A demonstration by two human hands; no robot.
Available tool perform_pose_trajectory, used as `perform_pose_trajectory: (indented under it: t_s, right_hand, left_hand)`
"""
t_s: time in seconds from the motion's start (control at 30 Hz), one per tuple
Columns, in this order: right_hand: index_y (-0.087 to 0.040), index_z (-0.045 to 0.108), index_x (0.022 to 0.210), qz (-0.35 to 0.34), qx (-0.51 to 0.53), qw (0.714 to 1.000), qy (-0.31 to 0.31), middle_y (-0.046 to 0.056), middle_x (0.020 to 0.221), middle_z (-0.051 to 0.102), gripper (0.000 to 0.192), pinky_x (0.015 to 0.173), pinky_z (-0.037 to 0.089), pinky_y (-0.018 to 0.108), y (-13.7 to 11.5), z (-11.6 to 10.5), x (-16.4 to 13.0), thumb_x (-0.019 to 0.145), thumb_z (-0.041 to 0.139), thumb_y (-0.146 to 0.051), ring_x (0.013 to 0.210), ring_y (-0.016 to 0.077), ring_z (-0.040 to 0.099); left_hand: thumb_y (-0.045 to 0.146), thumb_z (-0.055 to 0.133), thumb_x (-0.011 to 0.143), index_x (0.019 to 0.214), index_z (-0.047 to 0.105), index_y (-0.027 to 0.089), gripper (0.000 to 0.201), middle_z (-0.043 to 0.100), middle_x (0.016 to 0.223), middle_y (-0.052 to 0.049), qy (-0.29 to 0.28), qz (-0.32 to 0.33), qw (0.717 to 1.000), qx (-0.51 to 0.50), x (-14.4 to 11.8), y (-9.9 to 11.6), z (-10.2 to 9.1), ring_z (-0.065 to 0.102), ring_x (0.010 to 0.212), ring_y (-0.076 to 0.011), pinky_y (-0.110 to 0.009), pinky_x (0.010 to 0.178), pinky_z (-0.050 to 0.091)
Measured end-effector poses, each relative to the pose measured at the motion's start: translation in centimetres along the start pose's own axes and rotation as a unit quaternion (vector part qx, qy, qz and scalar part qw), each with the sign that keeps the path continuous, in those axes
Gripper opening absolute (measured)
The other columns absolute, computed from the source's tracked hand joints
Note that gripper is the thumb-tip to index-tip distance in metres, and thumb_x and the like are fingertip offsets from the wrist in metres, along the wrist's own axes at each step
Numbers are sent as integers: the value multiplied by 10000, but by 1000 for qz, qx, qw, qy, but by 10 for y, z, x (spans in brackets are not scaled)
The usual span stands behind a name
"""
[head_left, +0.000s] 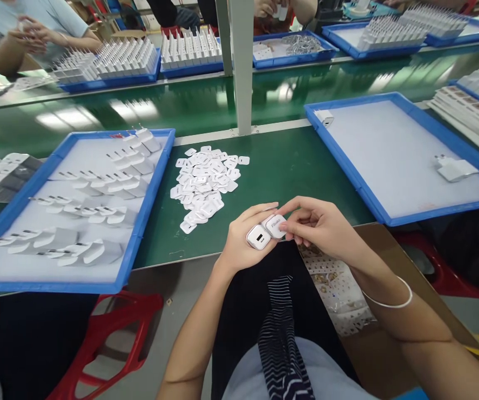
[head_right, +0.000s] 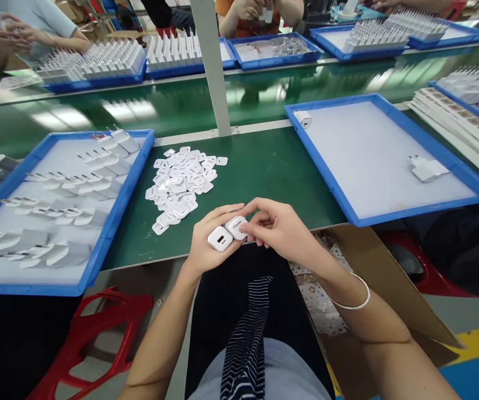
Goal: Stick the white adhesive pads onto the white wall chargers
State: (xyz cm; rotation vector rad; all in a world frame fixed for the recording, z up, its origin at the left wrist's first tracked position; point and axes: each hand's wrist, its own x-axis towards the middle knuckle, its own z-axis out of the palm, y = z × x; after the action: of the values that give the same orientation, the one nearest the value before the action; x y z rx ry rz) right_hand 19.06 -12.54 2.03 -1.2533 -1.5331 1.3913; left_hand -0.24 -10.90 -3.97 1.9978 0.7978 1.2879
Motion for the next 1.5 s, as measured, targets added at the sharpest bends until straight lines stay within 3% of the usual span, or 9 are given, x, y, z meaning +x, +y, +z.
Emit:
perform_pose_trajectory:
  t_s: [0.33, 0.9, 1.3, 1.5]
  right_hand:
    - [-223, 495, 883, 47, 8, 999, -3, -27, 571, 671, 344, 389, 393, 185, -9, 1, 2, 802, 798, -363, 445, 100, 544]
    - [-219, 431, 833, 94, 66, 992, -43, -29, 521, 675, 402, 352, 354, 134, -8, -3, 12, 754, 816, -304, 381, 68, 502]
    - [-224, 422, 805, 54, 31, 998, -19, -57, 499, 638, 387, 363, 355, 137, -7, 3, 20, 779, 801, -298, 382, 65, 497]
    - [-218, 456, 776, -7, 41, 999, 32, -125, 419, 444, 410, 385, 329, 145, 7, 12, 24, 744, 852, -319, 381, 47, 415]
  left_hand:
    - [208, 781, 789, 1196, 681, 206, 419, 693, 1275, -123, -2, 10, 1000, 3, 1, 1, 1, 693, 1139, -250, -403, 990, 592]
    - [172, 787, 774, 1193, 679, 183, 433, 689, 1270, -127, -7, 23, 1000, 8, 0, -1, 1, 694, 1137, -235, -359, 1001, 582]
    - [208, 809, 762, 1148, 709, 183, 400, 710, 1233, -132, 19, -17, 999, -20, 4, -2, 0, 697, 1114, -234, -388, 991, 579]
    - [216, 835, 740, 1104, 734, 195, 378, 717, 1223, -120, 35, -63, 995, -73, 4, 0, -5, 693, 1115, -238, -401, 1007, 560]
